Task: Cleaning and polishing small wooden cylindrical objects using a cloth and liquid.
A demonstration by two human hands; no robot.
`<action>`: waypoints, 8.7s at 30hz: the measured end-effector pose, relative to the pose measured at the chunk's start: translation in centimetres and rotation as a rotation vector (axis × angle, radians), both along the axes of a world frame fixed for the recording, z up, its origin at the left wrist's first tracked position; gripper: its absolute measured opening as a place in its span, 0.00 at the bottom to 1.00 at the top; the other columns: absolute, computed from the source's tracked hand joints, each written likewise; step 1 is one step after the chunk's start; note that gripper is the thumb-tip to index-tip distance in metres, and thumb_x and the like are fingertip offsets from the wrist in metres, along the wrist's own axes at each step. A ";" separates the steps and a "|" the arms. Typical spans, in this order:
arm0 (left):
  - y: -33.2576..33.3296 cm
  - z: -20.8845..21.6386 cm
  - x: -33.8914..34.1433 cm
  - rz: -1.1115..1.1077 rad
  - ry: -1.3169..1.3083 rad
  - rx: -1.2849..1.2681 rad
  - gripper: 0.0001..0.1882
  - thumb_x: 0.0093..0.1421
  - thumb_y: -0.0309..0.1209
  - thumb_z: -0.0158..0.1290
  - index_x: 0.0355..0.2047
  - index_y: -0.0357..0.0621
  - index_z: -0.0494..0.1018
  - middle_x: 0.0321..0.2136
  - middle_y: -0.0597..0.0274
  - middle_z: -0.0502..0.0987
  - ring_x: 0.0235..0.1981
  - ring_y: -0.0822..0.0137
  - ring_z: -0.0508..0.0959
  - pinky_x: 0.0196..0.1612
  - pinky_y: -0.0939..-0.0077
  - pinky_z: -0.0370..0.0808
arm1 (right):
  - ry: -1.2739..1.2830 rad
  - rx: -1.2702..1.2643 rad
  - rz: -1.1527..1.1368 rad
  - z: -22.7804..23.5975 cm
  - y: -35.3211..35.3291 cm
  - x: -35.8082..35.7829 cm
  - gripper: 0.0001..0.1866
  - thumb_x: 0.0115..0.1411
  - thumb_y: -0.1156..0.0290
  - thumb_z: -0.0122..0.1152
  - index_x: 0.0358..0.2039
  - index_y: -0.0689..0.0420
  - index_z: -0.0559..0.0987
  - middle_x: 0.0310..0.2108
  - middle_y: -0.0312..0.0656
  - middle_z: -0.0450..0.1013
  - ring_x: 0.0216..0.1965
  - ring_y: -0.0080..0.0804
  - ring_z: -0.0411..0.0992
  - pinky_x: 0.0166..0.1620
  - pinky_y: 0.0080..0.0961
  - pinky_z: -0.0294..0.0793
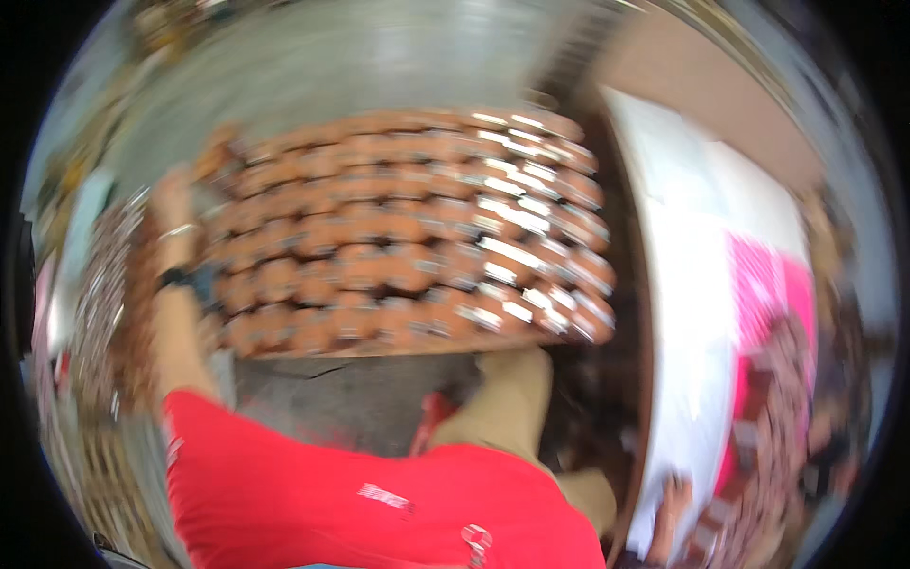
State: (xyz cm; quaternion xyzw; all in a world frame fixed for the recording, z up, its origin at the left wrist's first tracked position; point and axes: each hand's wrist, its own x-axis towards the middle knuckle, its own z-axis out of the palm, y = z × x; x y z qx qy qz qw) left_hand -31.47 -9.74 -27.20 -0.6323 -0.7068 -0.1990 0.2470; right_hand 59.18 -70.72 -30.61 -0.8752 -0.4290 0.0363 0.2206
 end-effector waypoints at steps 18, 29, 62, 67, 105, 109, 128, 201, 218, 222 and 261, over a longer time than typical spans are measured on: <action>-17.1 14.0 73.2 -1.477 -0.885 -0.727 0.26 0.55 0.34 0.60 0.52 0.42 0.64 0.47 0.56 0.69 0.44 0.66 0.71 0.47 0.73 0.71 | 0.099 0.513 -0.678 1.0 -15.3 -8.3 0.06 0.56 0.71 0.58 0.32 0.60 0.75 0.26 0.47 0.74 0.29 0.41 0.74 0.35 0.31 0.72; -38.8 5.2 98.9 -1.691 -0.512 -1.020 0.51 0.43 0.44 0.69 0.57 0.27 0.54 0.52 0.41 0.65 0.55 0.53 0.67 0.56 0.63 0.66 | 0.209 0.708 -0.775 0.0 -15.5 -7.7 0.07 0.57 0.76 0.58 0.35 0.63 0.74 0.27 0.42 0.74 0.29 0.28 0.73 0.35 0.23 0.72; -42.3 -0.7 81.2 -1.883 -0.872 -1.295 0.49 0.37 0.37 0.71 0.56 0.39 0.55 0.49 0.49 0.68 0.52 0.58 0.70 0.54 0.68 0.68 | -0.074 0.643 -0.340 8.0 0.8 -4.8 0.08 0.56 0.77 0.58 0.37 0.59 0.75 0.31 0.43 0.74 0.27 0.31 0.74 0.32 0.25 0.73; -42.6 -0.6 81.3 -1.870 -0.864 -1.276 0.49 0.37 0.38 0.70 0.56 0.40 0.55 0.46 0.48 0.71 0.48 0.55 0.74 0.51 0.67 0.71 | 0.062 0.730 -0.264 9.8 1.7 -2.8 0.12 0.53 0.80 0.57 0.39 0.59 0.75 0.31 0.45 0.73 0.30 0.38 0.74 0.31 0.28 0.73; -42.7 -4.5 81.9 -1.967 -0.896 -0.991 0.48 0.35 0.42 0.70 0.54 0.38 0.58 0.45 0.46 0.69 0.46 0.48 0.71 0.49 0.62 0.69 | -0.324 0.225 0.165 10.6 5.6 -4.4 0.12 0.43 0.79 0.59 0.32 0.55 0.73 0.26 0.41 0.67 0.26 0.37 0.70 0.24 0.29 0.70; -42.9 -2.7 81.6 -1.894 -0.932 -1.114 0.49 0.34 0.43 0.69 0.54 0.38 0.58 0.45 0.46 0.70 0.46 0.48 0.71 0.49 0.61 0.69 | -0.327 0.303 0.020 9.8 3.7 -1.7 0.12 0.43 0.78 0.58 0.31 0.55 0.74 0.27 0.41 0.68 0.28 0.37 0.71 0.26 0.30 0.72; -43.2 -2.8 81.7 -1.951 -0.938 -1.069 0.49 0.34 0.42 0.70 0.54 0.39 0.58 0.44 0.46 0.70 0.44 0.49 0.71 0.48 0.61 0.69 | -0.357 0.300 0.090 10.0 4.7 -1.3 0.12 0.47 0.76 0.57 0.35 0.56 0.74 0.26 0.42 0.65 0.26 0.40 0.70 0.24 0.31 0.70; -43.2 -2.1 80.8 -1.880 -0.849 -1.024 0.51 0.35 0.41 0.71 0.55 0.35 0.57 0.44 0.43 0.70 0.45 0.51 0.73 0.48 0.63 0.70 | -0.318 0.357 -0.104 9.6 -1.7 -6.1 0.13 0.46 0.79 0.57 0.36 0.55 0.73 0.26 0.41 0.67 0.25 0.40 0.71 0.26 0.33 0.72; -43.1 0.1 80.3 -1.925 -0.750 -1.053 0.50 0.36 0.39 0.70 0.56 0.33 0.56 0.45 0.45 0.71 0.47 0.55 0.73 0.51 0.66 0.70 | 0.197 0.476 -0.381 5.9 -2.0 1.4 0.10 0.56 0.66 0.58 0.34 0.57 0.72 0.27 0.48 0.75 0.31 0.45 0.75 0.35 0.33 0.72; -42.4 0.5 80.4 -1.853 -0.690 -1.131 0.48 0.37 0.40 0.68 0.55 0.34 0.56 0.45 0.45 0.70 0.46 0.52 0.74 0.49 0.65 0.71 | 0.162 0.583 -0.472 6.9 -5.1 -1.4 0.08 0.58 0.69 0.58 0.35 0.58 0.73 0.25 0.44 0.74 0.28 0.34 0.75 0.32 0.25 0.72; -45.1 -2.3 79.9 -2.035 -0.581 -0.577 0.44 0.36 0.36 0.67 0.52 0.34 0.58 0.42 0.45 0.67 0.42 0.48 0.68 0.47 0.59 0.66 | -0.357 0.382 -0.097 6.9 2.9 -6.4 0.13 0.47 0.77 0.54 0.36 0.52 0.75 0.28 0.39 0.71 0.29 0.41 0.73 0.27 0.32 0.73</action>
